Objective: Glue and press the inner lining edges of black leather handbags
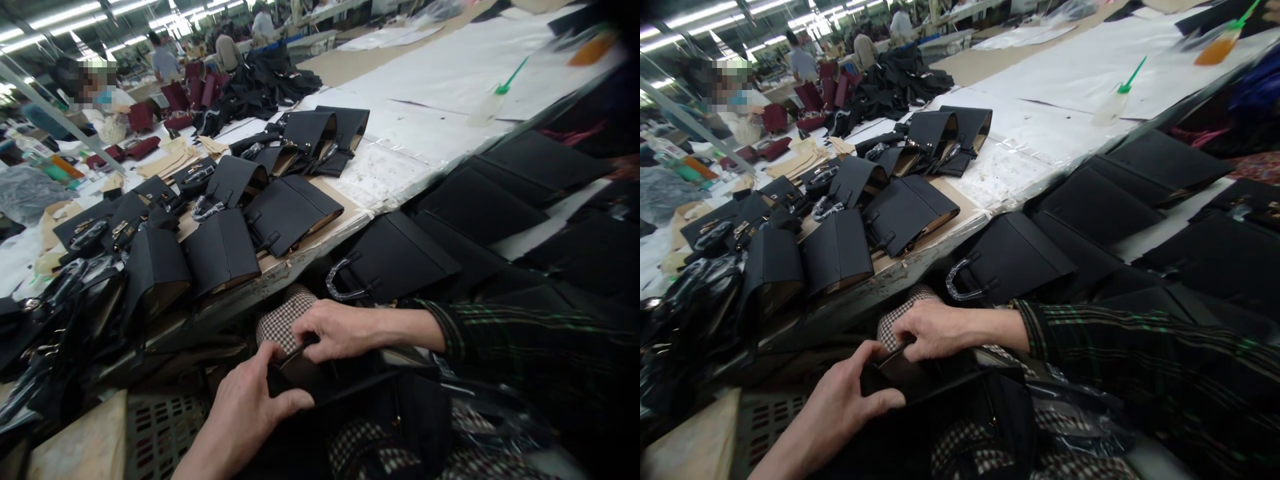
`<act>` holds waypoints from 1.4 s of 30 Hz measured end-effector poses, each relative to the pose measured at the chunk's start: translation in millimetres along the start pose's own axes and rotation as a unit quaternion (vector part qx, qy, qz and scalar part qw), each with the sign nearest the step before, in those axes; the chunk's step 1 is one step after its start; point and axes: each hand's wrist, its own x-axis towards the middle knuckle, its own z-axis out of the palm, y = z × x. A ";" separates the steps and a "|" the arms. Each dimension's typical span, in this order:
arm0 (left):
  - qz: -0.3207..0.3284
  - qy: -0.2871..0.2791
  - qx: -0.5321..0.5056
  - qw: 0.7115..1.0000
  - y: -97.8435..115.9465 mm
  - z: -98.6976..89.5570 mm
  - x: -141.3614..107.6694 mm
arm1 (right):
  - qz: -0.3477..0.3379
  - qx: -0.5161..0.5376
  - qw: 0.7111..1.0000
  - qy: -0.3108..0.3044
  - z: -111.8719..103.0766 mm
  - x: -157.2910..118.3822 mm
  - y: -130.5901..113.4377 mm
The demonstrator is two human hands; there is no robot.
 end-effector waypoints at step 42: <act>0.204 0.143 0.065 0.966 -38.4 16.2 -16.7 | -0.063 -0.133 0.977 -0.155 5.4 23.6 -7.8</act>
